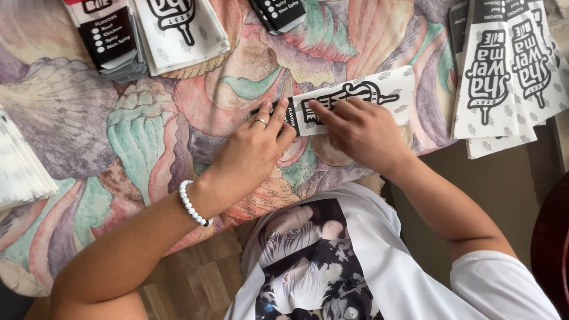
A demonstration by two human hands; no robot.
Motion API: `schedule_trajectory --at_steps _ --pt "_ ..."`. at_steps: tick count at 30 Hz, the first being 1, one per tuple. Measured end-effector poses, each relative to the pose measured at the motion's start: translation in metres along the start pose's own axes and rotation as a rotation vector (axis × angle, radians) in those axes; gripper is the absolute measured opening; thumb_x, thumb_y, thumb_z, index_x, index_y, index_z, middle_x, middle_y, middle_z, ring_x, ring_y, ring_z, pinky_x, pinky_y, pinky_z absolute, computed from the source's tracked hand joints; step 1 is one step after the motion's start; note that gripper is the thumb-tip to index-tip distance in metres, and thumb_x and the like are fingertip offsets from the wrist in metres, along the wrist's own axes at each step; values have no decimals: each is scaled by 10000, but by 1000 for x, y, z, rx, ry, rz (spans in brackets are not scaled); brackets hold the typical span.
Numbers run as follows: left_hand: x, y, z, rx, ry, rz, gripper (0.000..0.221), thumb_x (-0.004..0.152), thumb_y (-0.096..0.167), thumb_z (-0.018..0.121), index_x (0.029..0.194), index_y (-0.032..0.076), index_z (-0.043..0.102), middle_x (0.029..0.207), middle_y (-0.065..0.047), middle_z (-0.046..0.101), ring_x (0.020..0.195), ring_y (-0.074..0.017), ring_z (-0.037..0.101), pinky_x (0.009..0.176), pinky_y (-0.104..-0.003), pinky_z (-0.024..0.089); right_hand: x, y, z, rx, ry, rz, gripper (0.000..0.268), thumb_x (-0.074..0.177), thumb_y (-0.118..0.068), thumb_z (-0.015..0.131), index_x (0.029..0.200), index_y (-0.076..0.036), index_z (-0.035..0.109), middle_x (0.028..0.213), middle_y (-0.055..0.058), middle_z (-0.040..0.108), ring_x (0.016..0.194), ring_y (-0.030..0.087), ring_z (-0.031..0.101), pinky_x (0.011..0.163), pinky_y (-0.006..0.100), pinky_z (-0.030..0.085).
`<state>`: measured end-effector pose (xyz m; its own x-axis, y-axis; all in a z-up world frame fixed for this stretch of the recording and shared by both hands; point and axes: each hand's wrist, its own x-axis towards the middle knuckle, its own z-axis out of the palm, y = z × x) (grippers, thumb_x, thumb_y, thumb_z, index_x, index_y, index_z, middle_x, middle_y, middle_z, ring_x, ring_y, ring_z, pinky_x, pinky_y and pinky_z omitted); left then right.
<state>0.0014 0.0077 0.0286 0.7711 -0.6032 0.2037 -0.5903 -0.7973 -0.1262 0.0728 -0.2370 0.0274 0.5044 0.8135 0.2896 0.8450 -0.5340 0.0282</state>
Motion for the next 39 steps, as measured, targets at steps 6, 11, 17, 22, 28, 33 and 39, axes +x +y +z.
schedule_trajectory --at_steps 6,11,17,22,28,33,39 --pt "5 -3 -3 -5 -56 11 248 940 250 617 1113 72 611 1358 -276 595 1208 -361 647 962 -382 562 39 -19 20 -10 85 -53 235 903 -104 678 1113 -70 777 693 54 654 626 198 647 556 296 516" --pt "0 -8 -2 -106 -47 -4 207 965 193 618 1111 47 635 1338 -300 601 1197 -392 653 940 -404 572 20 7 42 -65 58 59 200 925 -155 619 1044 -119 776 660 6 660 604 173 658 569 270 549" --pt "-4 -11 18 -178 -32 -9 272 933 210 656 1163 70 625 1360 -266 584 1228 -407 629 831 -390 613 -47 104 63 -239 63 316 137 856 -324 700 759 -236 660 617 20 593 603 267 666 505 385 529" --pt "6 -4 -19 -124 -314 6 1015 746 -286 422 1538 348 391 1562 -327 309 1264 -456 565 442 -221 647 -43 110 4 -165 -96 457 351 1074 -26 594 818 -149 800 513 -60 469 409 83 418 363 213 262" --pt "3 1 -3 24 -233 38 866 862 -124 458 1557 384 361 1531 -311 379 1365 -474 451 737 -361 654 -33 19 -38 403 84 206 146 1008 59 689 1139 38 750 1056 171 731 870 230 708 807 299 669" --pt "-3 0 15 -41 -65 57 555 912 80 561 1422 296 532 1446 -268 481 1311 -423 523 837 -391 573 -57 16 -4 142 17 57 273 854 79 646 1042 -58 789 1021 108 698 943 264 661 710 360 562" --pt "-12 -3 43 -209 181 -18 236 958 65 529 1113 152 683 1247 -174 602 1222 -359 596 851 -395 572 -95 45 0 3 112 53 206 920 54 620 1045 -33 757 1000 82 693 975 257 705 818 343 592"
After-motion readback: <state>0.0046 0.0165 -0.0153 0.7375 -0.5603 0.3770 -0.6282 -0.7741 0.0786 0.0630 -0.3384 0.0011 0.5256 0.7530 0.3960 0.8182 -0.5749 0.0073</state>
